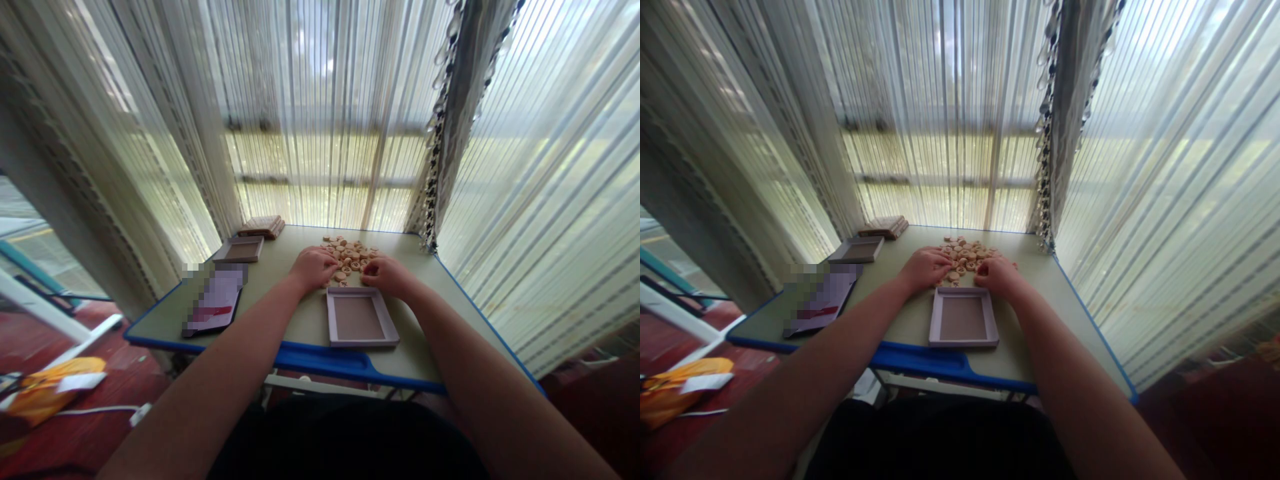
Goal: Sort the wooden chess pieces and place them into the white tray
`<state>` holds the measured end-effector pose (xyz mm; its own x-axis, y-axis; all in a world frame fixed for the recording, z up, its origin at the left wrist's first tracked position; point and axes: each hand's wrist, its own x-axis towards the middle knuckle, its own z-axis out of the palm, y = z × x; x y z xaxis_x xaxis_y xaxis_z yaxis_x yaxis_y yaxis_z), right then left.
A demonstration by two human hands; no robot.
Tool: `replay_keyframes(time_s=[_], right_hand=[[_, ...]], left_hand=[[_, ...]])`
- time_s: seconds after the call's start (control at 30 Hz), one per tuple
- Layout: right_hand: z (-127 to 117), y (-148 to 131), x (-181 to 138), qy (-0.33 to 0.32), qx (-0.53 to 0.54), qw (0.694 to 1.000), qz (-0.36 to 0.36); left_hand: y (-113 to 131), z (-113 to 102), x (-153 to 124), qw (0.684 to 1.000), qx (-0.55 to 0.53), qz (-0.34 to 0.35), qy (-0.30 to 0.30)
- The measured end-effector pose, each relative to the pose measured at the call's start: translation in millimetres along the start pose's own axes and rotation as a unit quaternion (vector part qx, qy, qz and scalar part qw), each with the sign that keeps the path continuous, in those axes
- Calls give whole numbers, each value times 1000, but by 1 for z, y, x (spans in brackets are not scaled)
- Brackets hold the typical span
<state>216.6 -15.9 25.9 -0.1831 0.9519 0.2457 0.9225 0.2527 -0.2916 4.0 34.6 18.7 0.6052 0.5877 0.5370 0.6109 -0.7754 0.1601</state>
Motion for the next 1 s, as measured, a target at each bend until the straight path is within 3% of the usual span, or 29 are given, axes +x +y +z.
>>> replay_keyframes(time_s=[0.2, 0.37, 0.53, 0.67, 0.8, 1.0], right_hand=[[0, -7, 0, 23, -30, 999, -22], [4, -11, 2, 21, -10, 999, -36], [7, -6, 2, 112, 4, 993, 19], [9, -3, 4, 137, 18, 990, 27], [13, -1, 6, 119, -1, 993, 12], [16, -5, 4, 37, 23, 999, -12]], left_hand=[[8, -3, 0, 999, 20, -39, -28], [12, 0, 1, 997, 20, -78, -16], [9, 5, 1, 998, 7, -58, -19], [7, 5, 0, 998, -7, -49, -37], [9, 4, -1, 999, -9, -32, -35], [11, 2, 0, 999, -16, -1, -48]])
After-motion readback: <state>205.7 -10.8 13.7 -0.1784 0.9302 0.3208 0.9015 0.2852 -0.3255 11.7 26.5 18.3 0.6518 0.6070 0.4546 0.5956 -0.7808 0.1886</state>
